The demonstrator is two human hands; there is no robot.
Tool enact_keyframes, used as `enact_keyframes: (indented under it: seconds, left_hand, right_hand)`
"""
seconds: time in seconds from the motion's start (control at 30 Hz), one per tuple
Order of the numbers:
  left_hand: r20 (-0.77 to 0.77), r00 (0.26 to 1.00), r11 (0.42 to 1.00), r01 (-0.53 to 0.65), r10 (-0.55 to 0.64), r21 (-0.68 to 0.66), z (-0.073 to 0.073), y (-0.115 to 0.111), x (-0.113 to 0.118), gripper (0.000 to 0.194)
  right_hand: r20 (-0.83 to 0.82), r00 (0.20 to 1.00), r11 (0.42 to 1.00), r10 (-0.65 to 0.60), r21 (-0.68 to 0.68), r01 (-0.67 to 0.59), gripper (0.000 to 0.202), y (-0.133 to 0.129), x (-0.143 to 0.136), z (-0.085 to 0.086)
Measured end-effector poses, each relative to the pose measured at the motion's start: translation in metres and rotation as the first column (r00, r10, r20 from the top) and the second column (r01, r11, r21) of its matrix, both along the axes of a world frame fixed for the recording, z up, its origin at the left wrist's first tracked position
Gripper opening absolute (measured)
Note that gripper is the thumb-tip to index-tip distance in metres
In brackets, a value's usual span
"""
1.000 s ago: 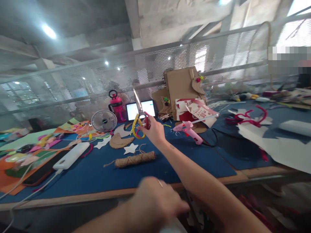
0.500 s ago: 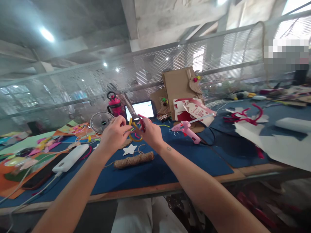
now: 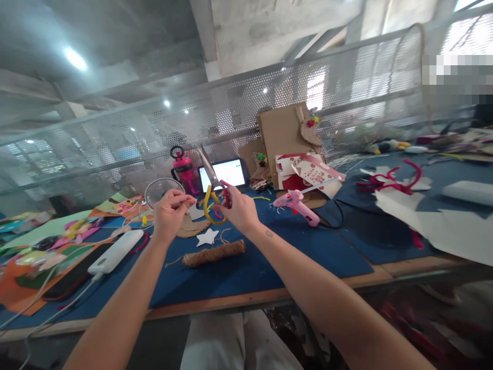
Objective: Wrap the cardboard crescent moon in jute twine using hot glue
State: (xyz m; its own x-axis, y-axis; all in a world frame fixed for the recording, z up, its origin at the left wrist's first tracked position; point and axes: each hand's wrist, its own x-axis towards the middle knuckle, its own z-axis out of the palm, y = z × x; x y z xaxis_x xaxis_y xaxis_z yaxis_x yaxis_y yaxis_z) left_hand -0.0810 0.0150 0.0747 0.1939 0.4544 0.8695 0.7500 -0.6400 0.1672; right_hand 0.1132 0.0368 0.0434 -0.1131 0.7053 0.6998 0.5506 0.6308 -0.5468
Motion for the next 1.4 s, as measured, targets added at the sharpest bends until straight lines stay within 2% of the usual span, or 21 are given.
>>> enact_keyframes:
  seconds: [0.17,0.33,0.5,0.67,0.8,0.93,1.13,1.4]
  left_hand:
    - [0.005,1.0,0.994,0.005,-0.004,-0.107,-0.013,-0.002,0.007,0.026]
    - [-0.17,0.983,0.99,-0.089,0.07,-0.11,-0.016,-0.009,0.016,0.022]
    - [-0.357,0.905,0.968,-0.25,0.23,-0.011,-0.015,-0.01,0.021,0.021]
    - [-0.502,0.803,0.938,-0.344,0.321,0.049,-0.015,-0.005,0.023,0.022]
    - [-0.56,0.738,0.91,-0.407,0.377,0.076,-0.019,-0.002,0.024,0.021]
    - [-0.56,0.711,0.882,-0.464,0.425,0.081,-0.025,0.003,0.024,0.017]
    - [-0.511,0.767,0.899,-0.436,0.388,0.029,-0.032,0.009,0.018,0.022]
    - [-0.307,0.932,0.961,-0.243,0.194,-0.132,-0.036,0.013,0.008,0.023]
  right_hand:
    - [0.024,0.999,1.0,-0.024,0.004,0.024,0.055,0.0,-0.001,-0.001]
    - [0.072,0.996,0.998,-0.056,0.002,0.056,0.037,0.001,-0.001,-0.003]
    - [0.124,0.99,0.997,-0.073,0.004,0.073,0.037,-0.002,0.0,0.0]
    - [0.181,0.978,0.994,-0.108,-0.003,0.11,0.036,-0.006,-0.001,0.003]
    - [0.214,0.969,0.992,-0.123,0.002,0.125,0.035,-0.005,-0.002,0.003]
    - [0.234,0.963,0.99,-0.135,-0.004,0.14,0.035,-0.004,-0.002,0.002]
    - [0.235,0.963,0.991,-0.129,-0.012,0.136,0.033,-0.004,-0.002,0.002]
    - [0.195,0.976,0.994,-0.093,-0.032,0.101,0.037,-0.003,-0.003,0.0]
